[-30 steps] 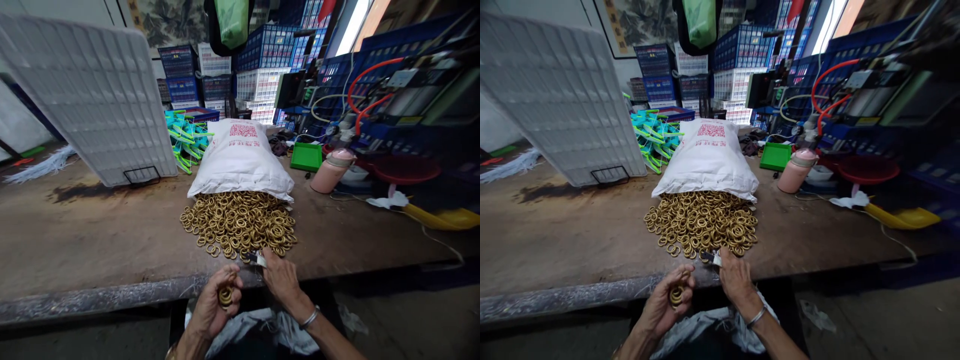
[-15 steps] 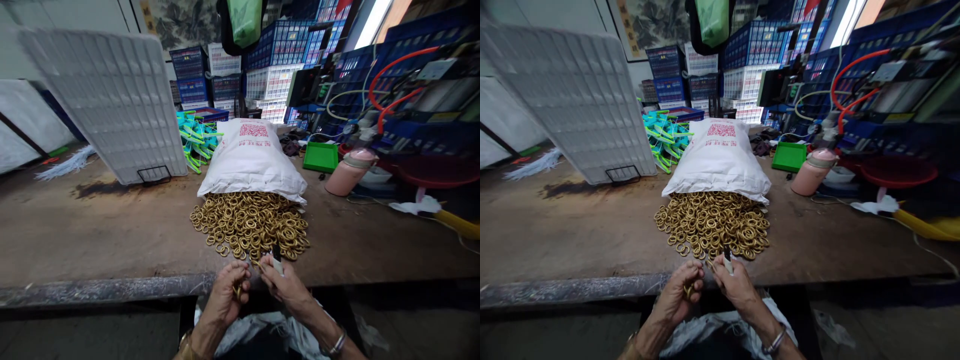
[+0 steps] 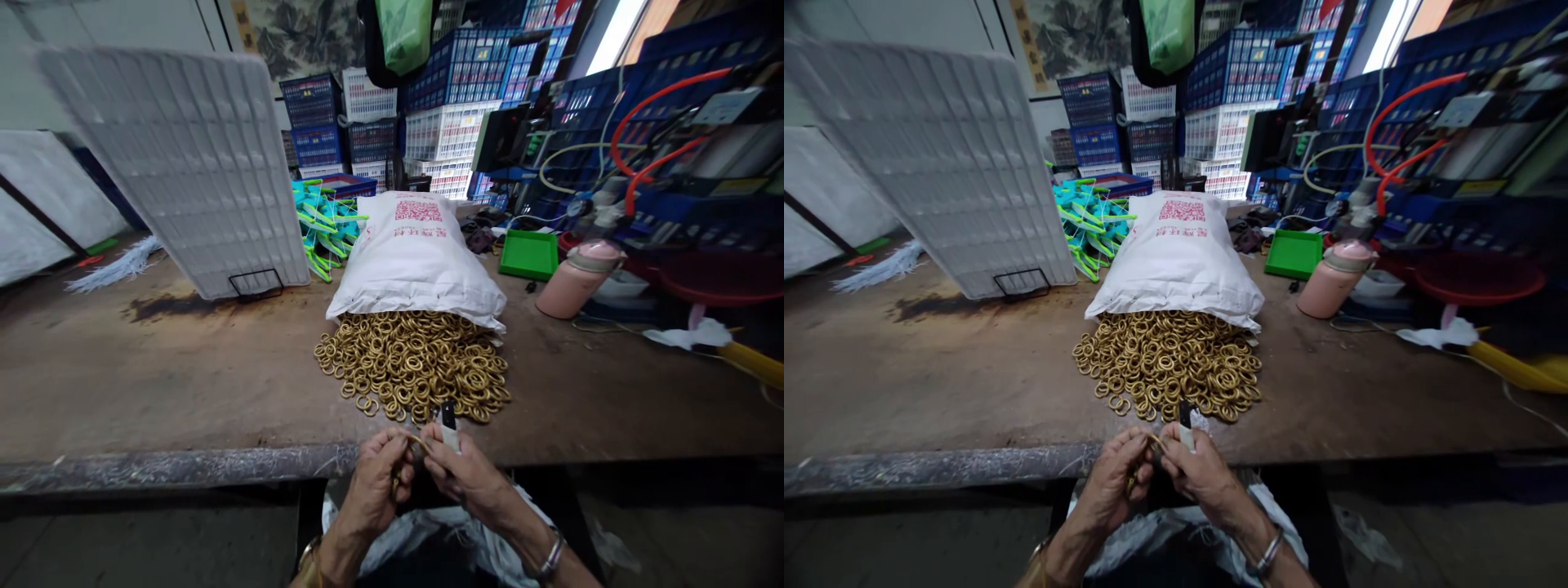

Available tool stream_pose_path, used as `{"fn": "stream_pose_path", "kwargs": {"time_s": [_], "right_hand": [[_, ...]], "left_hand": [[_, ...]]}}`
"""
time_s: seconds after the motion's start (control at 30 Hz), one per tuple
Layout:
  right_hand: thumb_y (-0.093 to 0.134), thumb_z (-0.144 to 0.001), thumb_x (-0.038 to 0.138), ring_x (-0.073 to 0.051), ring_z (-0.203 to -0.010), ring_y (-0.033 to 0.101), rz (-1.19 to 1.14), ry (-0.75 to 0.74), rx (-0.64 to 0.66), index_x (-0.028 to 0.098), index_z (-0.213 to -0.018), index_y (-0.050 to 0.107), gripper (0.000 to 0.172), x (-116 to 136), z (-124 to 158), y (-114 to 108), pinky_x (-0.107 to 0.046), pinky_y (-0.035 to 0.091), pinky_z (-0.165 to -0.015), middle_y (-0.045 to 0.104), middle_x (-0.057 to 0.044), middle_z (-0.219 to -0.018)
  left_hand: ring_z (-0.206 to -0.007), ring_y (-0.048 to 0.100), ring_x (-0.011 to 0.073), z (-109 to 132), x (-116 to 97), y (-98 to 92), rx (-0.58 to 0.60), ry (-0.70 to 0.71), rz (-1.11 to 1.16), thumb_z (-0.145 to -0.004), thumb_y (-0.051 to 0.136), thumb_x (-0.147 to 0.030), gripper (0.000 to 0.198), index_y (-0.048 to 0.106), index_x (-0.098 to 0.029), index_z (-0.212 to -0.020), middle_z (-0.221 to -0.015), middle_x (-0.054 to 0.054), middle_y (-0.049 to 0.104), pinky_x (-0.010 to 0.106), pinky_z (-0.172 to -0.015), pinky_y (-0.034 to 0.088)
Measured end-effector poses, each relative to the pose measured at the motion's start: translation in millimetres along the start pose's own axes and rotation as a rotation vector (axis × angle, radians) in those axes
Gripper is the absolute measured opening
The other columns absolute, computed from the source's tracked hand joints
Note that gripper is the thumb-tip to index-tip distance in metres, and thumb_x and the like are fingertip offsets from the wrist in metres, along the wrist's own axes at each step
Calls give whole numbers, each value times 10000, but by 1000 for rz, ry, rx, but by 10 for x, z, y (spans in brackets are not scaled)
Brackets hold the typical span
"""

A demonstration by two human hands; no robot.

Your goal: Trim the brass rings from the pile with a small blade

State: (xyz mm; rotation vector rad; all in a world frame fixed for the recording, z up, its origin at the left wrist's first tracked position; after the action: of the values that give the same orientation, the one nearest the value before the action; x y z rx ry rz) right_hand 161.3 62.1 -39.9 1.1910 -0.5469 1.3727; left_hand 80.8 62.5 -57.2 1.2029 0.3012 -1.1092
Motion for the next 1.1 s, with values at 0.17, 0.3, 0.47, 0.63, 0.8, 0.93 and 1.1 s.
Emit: {"fn": "stream_pose_path", "kwargs": {"time_s": [0.17, 0.3, 0.47, 0.63, 0.8, 0.93, 1.1], "right_hand": [[474, -693, 541, -17, -297, 165, 155, -33, -108, 209, -684, 380, 345, -27, -52, -84, -172, 133, -322, 335, 125, -404], [432, -734, 516, -51, -386, 332, 452, -186, -195, 191, -601, 415, 351, 67, -104, -147, -189, 264, -402, 406, 74, -432], [453, -722, 419, -84, -464, 388, 591, -205, -259, 191, -613, 434, 253, 128, -118, -166, -211, 321, -476, 429, 64, -475], [471, -707, 362, -84, -503, 396, 538, -204, -250, 187, -638, 449, 189, 121, -109, -143, -202, 326, -491, 436, 63, -515], [441, -734, 351, -75, -468, 389, 417, -161, -196, 192, -685, 450, 166, 34, -131, -122, -190, 305, -447, 432, 66, -515], [381, -773, 383, -81, -462, 395, 453, -145, -195, 194, -708, 449, 211, 25, -125, -137, -192, 304, -435, 436, 59, -524], [351, -782, 288, -115, -560, 446, 834, -324, -304, 201, -665, 445, 174, 188, 12, -154, -224, 349, -544, 478, 25, -576]], "left_hand": [[-340, 290, 21, 9, -66, -94, -117, 92, -169, -672, 603, -442, 307, 497, -155, -697, -457, -79, 414, 150, -330, 167], [-350, 298, 31, 48, -219, -83, -190, 255, -385, -669, 603, -434, 314, 497, -147, -598, -401, -77, 387, 161, -357, 224], [-315, 266, 20, 75, -139, 9, -71, 135, -342, -714, 554, -434, 294, 503, -151, -650, -412, -82, 389, 154, -330, 188], [-309, 273, 13, 85, -2, 46, 41, 8, -195, -711, 547, -461, 313, 475, -158, -681, -466, -76, 403, 145, -305, 145], [-329, 289, 6, 97, 16, 56, 60, 22, -140, -745, 529, -424, 283, 461, -154, -699, -506, -64, 417, 139, -310, 145], [-333, 288, 7, 126, 1, 74, 70, 43, -120, -753, 528, -411, 273, 442, -161, -686, -504, -68, 413, 135, -308, 145], [-312, 284, 16, 137, -48, 48, 10, 80, -185, -742, 519, -461, 316, 403, -179, -658, -447, -84, 392, 135, -303, 166]]}}
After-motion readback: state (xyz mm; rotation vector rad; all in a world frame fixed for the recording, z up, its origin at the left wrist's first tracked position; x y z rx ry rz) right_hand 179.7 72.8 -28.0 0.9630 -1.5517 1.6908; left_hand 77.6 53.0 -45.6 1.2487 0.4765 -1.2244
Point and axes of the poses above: each hand's wrist, its own z-axis away from the middle knuckle, its own y-axis out of the palm, x = y × z, the point moved 8 cm from there along -z, towards the middle knuckle
